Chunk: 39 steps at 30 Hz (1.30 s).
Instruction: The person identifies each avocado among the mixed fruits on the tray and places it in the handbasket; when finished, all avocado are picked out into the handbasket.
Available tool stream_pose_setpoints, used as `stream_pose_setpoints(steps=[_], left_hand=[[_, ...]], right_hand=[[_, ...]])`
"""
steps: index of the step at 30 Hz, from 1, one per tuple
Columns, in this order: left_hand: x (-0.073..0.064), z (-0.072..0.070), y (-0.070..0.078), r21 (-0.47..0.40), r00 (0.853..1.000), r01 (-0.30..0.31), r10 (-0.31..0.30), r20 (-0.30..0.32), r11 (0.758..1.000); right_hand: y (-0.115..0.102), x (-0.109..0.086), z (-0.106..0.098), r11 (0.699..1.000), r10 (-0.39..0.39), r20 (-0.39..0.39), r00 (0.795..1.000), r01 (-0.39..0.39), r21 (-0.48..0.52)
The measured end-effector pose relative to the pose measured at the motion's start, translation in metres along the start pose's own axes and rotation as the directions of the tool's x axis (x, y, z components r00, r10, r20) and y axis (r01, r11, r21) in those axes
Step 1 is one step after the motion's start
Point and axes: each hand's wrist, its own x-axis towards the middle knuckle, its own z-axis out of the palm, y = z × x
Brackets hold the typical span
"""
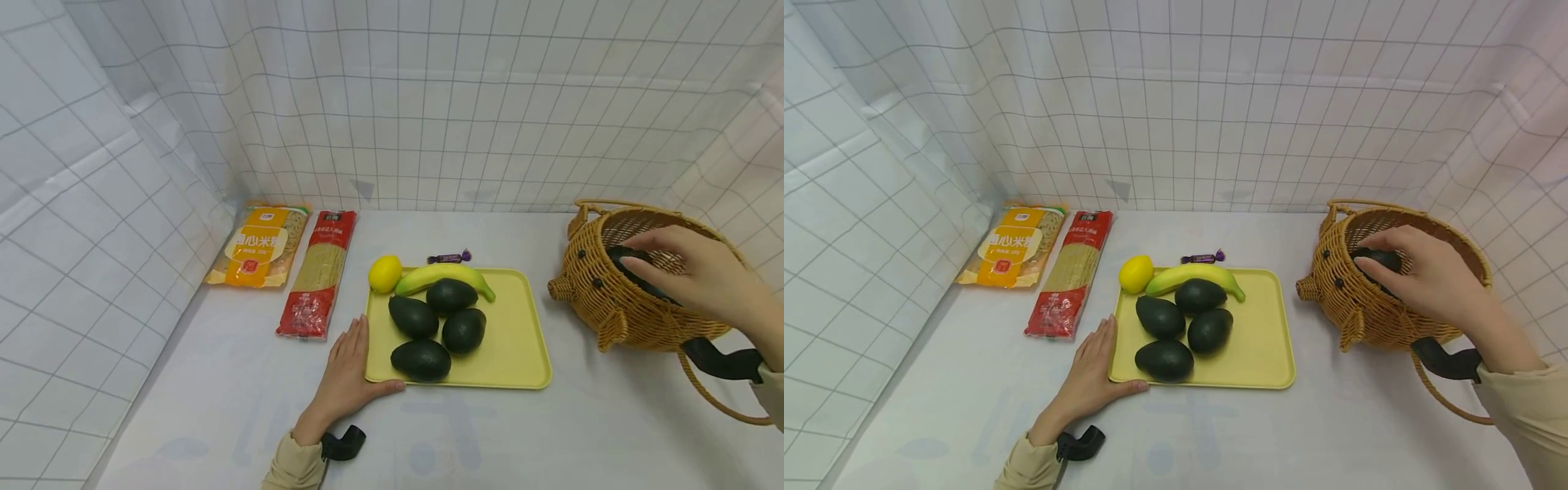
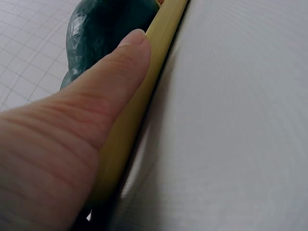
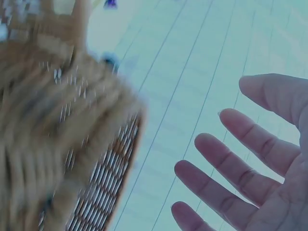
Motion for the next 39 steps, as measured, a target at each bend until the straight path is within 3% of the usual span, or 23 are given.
stream_pose_setpoints(steps=[3, 8, 16, 26, 34, 39], left_hand=[[0.0, -0.001, 0.0, -0.004, 1.0, 0.0, 0.0, 0.0, 1.0], [0.001, -0.001, 0.001, -0.007, 1.0, -0.002, 0.002, 0.001, 1.0], [0.002, -0.001, 0.001, -0.008, 1.0, -0.002, 0.002, -0.002, 1.0], [0.001, -0.001, 0.001, -0.006, 1.0, 0.012, -0.012, 0.014, 1.0], [0.001, 0.0, 0.001, -0.007, 1.0, 0.003, -0.003, 0.0, 1.0], [0.001, -0.001, 0.001, -0.002, 1.0, 0.014, -0.014, 0.01, 1.0]], right_hand=[[-0.015, -0.002, 0.01, 0.995, -0.095, -0.048, 0.994, 0.095, 0.004], [-0.038, -0.007, 0.028, 0.971, -0.235, -0.085, 0.968, 0.238, 0.024], [-0.061, -0.007, 0.063, 0.925, -0.352, -0.067, 0.934, 0.358, 0.129], [-0.081, -0.003, 0.11, 0.91, -0.337, 0.026, 0.941, 0.318, 0.267], [-0.09, 0.008, 0.14, 0.847, -0.372, 0.081, 0.925, 0.302, 0.438], [-0.096, 0.014, 0.15, 0.836, -0.365, 0.136, 0.921, 0.26, 0.483]])
